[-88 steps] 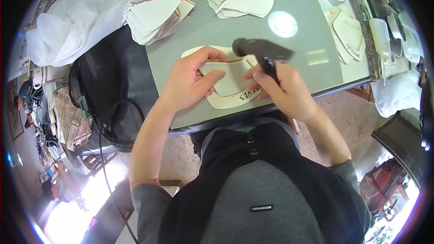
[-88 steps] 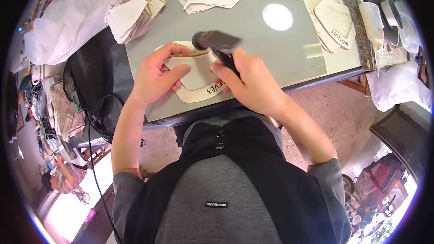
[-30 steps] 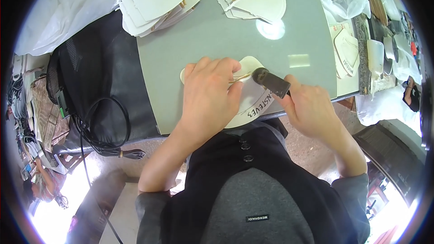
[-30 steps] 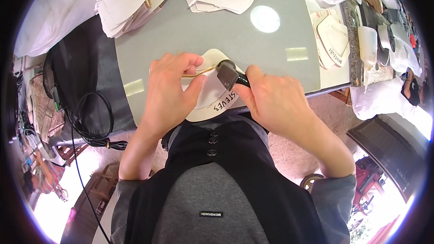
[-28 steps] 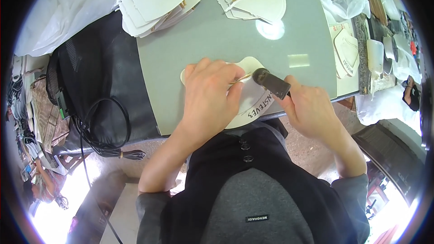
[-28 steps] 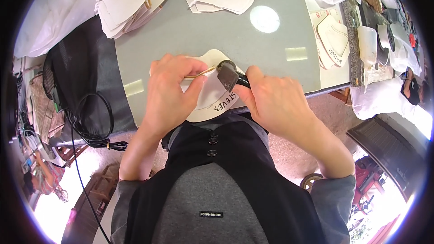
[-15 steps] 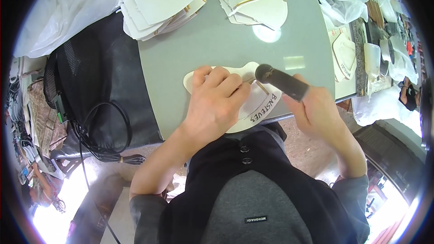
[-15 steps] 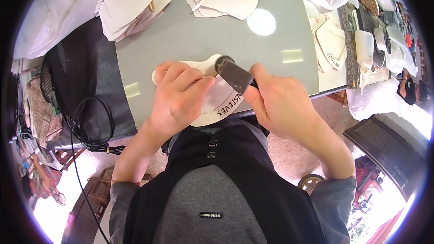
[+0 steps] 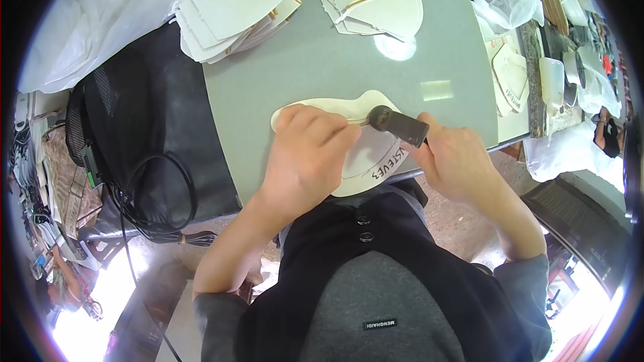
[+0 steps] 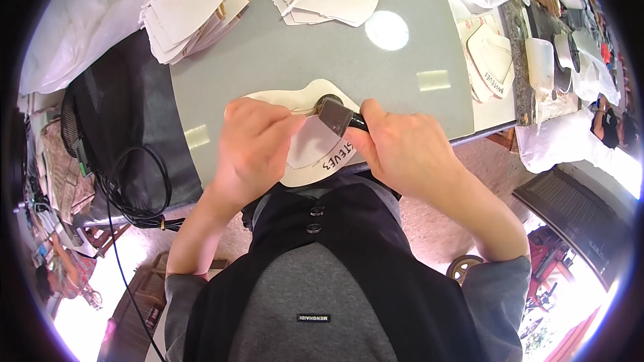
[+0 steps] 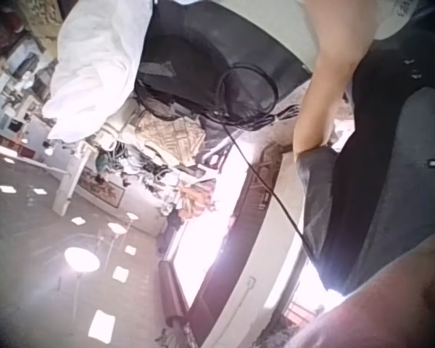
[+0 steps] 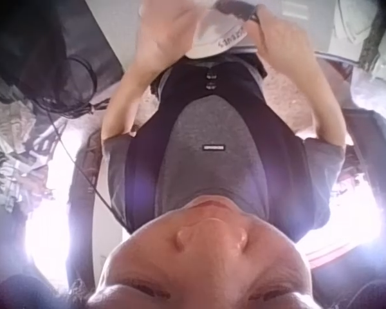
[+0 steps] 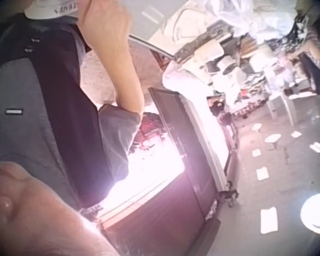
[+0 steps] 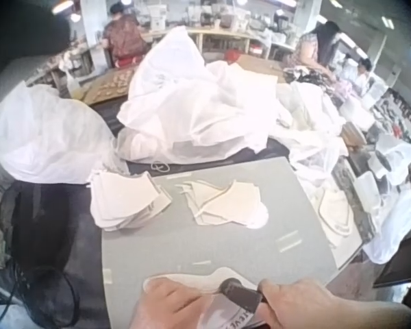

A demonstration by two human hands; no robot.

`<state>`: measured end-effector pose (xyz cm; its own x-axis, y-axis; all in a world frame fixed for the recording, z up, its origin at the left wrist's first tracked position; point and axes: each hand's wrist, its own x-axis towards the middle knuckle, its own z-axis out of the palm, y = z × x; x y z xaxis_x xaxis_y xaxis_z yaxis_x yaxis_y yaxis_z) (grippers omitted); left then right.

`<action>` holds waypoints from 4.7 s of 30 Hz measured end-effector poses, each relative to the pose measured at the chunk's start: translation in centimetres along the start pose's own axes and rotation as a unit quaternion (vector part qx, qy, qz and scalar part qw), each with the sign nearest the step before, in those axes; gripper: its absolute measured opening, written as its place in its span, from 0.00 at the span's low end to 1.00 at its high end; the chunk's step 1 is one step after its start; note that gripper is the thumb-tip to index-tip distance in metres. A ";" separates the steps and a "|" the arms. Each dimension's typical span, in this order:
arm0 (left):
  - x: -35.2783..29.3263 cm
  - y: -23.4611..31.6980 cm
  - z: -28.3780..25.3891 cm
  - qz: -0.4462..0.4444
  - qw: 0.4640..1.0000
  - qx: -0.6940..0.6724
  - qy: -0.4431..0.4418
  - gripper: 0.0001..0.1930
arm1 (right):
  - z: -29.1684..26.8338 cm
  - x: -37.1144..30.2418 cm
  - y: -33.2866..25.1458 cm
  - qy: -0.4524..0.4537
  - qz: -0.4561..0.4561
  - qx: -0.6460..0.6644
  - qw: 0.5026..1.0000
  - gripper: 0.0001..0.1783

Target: Hammering the seams of shoe upper components on a workbench to flatten and bond them.

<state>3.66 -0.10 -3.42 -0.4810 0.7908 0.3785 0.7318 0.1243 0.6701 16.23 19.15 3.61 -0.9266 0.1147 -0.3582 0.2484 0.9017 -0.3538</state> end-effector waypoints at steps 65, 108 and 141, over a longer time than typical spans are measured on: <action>-2.8 0.4 -1.5 0.002 0.985 0.173 0.024 0.14 | -0.3 2.5 -3.6 -0.020 -0.061 0.049 0.997 0.16; -4.5 0.7 -2.0 -0.108 0.980 0.121 0.117 0.17 | 0.1 3.7 -5.0 -0.023 -0.059 0.071 0.995 0.17; -4.3 -1.8 -3.7 -0.080 0.990 0.096 0.063 0.23 | -2.5 1.9 -2.3 0.050 -0.130 0.109 0.984 0.18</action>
<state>2.58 -5.95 -3.90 -0.6461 0.6721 0.3616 0.7136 0.3640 0.5985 13.20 18.30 5.87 -0.9873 -0.0580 -0.1476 0.0434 0.7964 -0.6032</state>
